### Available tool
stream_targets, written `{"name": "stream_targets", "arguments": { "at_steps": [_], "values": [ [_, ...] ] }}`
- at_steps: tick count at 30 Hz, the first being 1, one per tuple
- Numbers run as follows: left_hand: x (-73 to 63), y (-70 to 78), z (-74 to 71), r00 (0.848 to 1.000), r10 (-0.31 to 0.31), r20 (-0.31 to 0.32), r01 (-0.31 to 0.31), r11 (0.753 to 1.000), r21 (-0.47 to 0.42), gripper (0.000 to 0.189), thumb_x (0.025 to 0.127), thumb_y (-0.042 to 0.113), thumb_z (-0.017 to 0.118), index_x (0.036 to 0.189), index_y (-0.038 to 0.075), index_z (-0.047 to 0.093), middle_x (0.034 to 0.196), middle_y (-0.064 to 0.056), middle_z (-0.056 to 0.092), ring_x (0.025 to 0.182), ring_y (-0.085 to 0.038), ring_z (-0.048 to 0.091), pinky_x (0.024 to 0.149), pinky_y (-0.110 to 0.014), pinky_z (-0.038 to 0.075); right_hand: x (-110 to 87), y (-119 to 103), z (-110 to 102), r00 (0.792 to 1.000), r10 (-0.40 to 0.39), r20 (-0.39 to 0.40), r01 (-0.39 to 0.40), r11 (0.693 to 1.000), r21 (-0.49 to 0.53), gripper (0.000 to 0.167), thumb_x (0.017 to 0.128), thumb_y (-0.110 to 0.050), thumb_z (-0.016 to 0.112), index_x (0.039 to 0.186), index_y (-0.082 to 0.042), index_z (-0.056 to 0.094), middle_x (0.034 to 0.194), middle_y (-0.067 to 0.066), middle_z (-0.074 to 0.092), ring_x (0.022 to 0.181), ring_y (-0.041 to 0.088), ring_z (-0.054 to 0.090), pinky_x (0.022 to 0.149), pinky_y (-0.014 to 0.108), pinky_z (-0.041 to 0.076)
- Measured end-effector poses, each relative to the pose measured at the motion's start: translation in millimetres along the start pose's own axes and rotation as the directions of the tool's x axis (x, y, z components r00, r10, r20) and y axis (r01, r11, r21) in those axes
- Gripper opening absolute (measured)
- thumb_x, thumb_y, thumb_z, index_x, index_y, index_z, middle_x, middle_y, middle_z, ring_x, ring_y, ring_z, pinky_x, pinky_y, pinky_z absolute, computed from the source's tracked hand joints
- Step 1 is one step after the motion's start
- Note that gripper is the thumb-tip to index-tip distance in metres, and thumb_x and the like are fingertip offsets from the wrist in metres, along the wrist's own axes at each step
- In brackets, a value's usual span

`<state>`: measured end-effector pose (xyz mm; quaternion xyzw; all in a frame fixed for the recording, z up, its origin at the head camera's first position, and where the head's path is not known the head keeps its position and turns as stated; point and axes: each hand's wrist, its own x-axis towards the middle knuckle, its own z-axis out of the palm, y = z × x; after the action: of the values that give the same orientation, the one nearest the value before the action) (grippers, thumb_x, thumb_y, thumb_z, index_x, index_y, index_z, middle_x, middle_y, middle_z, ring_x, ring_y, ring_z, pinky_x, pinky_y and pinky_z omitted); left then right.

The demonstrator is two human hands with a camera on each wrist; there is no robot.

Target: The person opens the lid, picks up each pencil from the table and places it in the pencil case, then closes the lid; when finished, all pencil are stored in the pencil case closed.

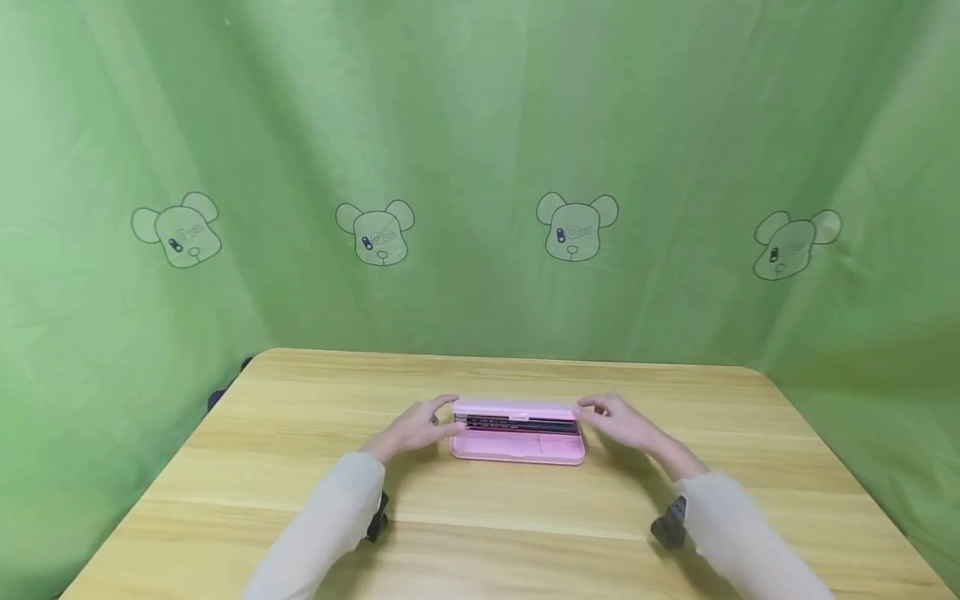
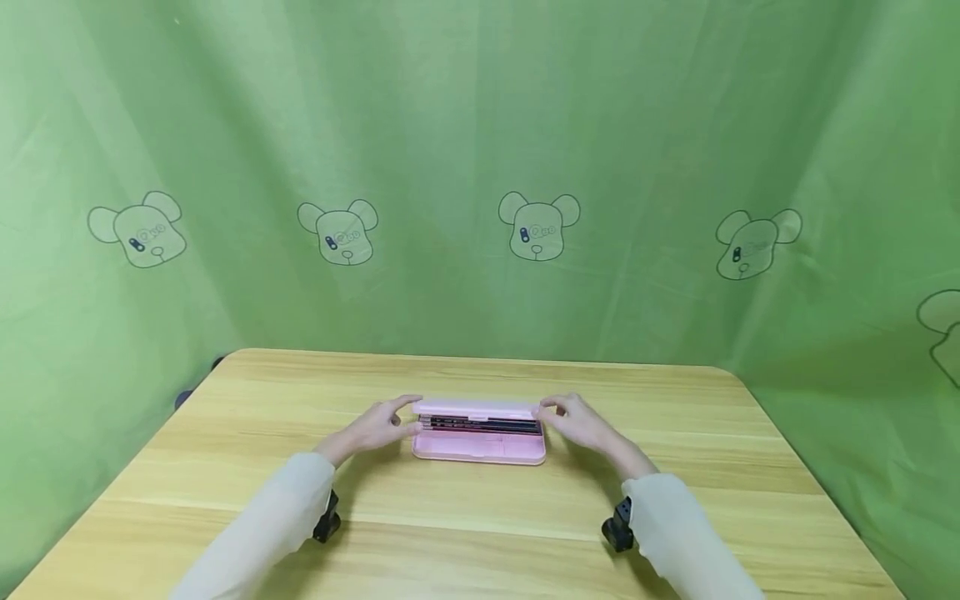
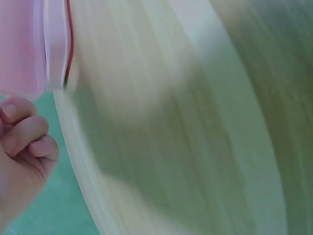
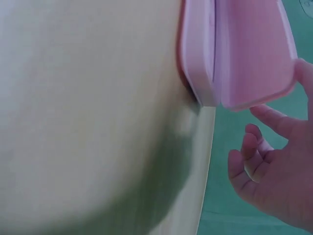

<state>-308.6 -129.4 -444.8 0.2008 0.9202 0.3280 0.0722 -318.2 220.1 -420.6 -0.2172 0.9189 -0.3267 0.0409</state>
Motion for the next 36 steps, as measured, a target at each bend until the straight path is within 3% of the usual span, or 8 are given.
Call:
{"name": "stream_targets", "arguments": {
  "at_steps": [4, 7, 9, 15, 18, 20, 24, 36],
  "values": [
    [-2.5, -1.4, -0.5, 1.0, -0.012, 0.004, 0.012, 1.0, 0.002, 0.057, 0.091, 0.046, 0.046, 0.136, 0.011, 0.041, 0.116, -0.021, 0.059, 0.095, -0.028, 0.06, 0.083, -0.045, 0.048, -6.4, 2, 6, 0.997, -0.03, 0.076, 0.029, 1.0, 0.01, 0.061, 0.087, -0.028, 0.059, 0.127, 0.015, 0.041, 0.076, 0.009, 0.048, 0.068, 0.016, 0.042, 0.058, 0.025, 0.039],
    [-2.5, -1.8, 0.6, 0.999, -0.021, 0.035, 0.02, 0.999, 0.04, 0.061, 0.089, 0.046, 0.051, 0.138, 0.012, 0.038, 0.081, -0.013, 0.063, 0.07, -0.019, 0.058, 0.069, -0.037, 0.05, -9.6, 3, 12, 0.994, -0.04, 0.106, 0.04, 0.999, 0.003, 0.067, 0.084, -0.027, 0.063, 0.131, 0.014, 0.036, 0.076, 0.008, 0.043, 0.068, 0.017, 0.037, 0.057, 0.025, 0.036],
    [-1.9, -0.9, 2.4, 0.998, -0.023, 0.053, 0.019, 0.997, 0.073, 0.067, 0.086, 0.045, 0.056, 0.14, 0.012, 0.035, 0.059, -0.003, 0.051, 0.053, -0.012, 0.047, 0.059, -0.03, 0.045, -11.1, 4, 15, 0.993, -0.038, 0.113, 0.04, 0.999, -0.015, 0.07, 0.083, -0.028, 0.064, 0.132, 0.012, 0.035, 0.078, 0.008, 0.04, 0.071, 0.017, 0.034, 0.059, 0.025, 0.034],
    [-2.4, 4.5, 4.9, 0.997, -0.029, 0.072, 0.019, 0.991, 0.132, 0.073, 0.085, 0.045, 0.059, 0.143, 0.012, 0.03, 0.054, 0.001, 0.044, 0.052, -0.012, 0.042, 0.072, -0.035, 0.047, -12.3, 6, 17, 0.994, -0.014, 0.108, 0.019, 0.999, -0.049, 0.076, 0.08, -0.032, 0.068, 0.134, 0.009, 0.035, 0.081, 0.01, 0.041, 0.073, 0.018, 0.034, 0.06, 0.025, 0.034],
    [-3.6, 7.5, 4.0, 0.995, -0.045, 0.084, 0.035, 0.993, 0.116, 0.073, 0.085, 0.043, 0.06, 0.143, 0.012, 0.029, 0.066, -0.01, 0.056, 0.062, -0.018, 0.051, 0.078, -0.037, 0.047, -14.1, 5, 19, 0.995, 0.006, 0.103, -0.001, 0.999, -0.051, 0.077, 0.079, -0.033, 0.068, 0.135, 0.008, 0.035, 0.081, 0.01, 0.04, 0.072, 0.017, 0.033, 0.058, 0.025, 0.034],
    [-4.8, 11.0, 1.8, 0.993, -0.07, 0.095, 0.062, 0.995, 0.083, 0.073, 0.084, 0.04, 0.062, 0.143, 0.012, 0.03, 0.092, -0.022, 0.063, 0.084, -0.027, 0.059, 0.088, -0.042, 0.045, -14.8, 5, 21, 0.995, 0.02, 0.101, -0.015, 0.999, -0.049, 0.077, 0.079, -0.033, 0.069, 0.135, 0.007, 0.035, 0.08, 0.01, 0.039, 0.071, 0.017, 0.033, 0.057, 0.025, 0.034],
    [-6.2, 19.6, -3.0, 0.986, -0.135, 0.098, 0.136, 0.991, 0.0, 0.072, 0.082, 0.034, 0.066, 0.142, 0.013, 0.032, 0.139, -0.026, 0.036, 0.128, -0.037, 0.035, 0.107, -0.049, 0.028, -15.7, 1, 22, 0.995, 0.054, 0.089, -0.05, 0.997, -0.053, 0.077, 0.078, -0.036, 0.069, 0.137, 0.003, 0.036, 0.081, 0.011, 0.04, 0.068, 0.017, 0.034, 0.055, 0.026, 0.034],
    [-7.5, 25.1, 4.7, 0.981, -0.182, 0.062, 0.174, 0.978, 0.116, 0.074, 0.079, 0.039, 0.067, 0.142, 0.018, 0.033, 0.137, -0.023, 0.04, 0.123, -0.036, 0.042, 0.101, -0.05, 0.036, -23.6, -8, 17, 0.988, 0.114, 0.106, -0.108, 0.992, -0.059, 0.075, 0.08, -0.035, 0.068, 0.138, 0.0, 0.035, 0.076, 0.007, 0.039, 0.065, 0.017, 0.035, 0.054, 0.026, 0.033]
  ]
}}
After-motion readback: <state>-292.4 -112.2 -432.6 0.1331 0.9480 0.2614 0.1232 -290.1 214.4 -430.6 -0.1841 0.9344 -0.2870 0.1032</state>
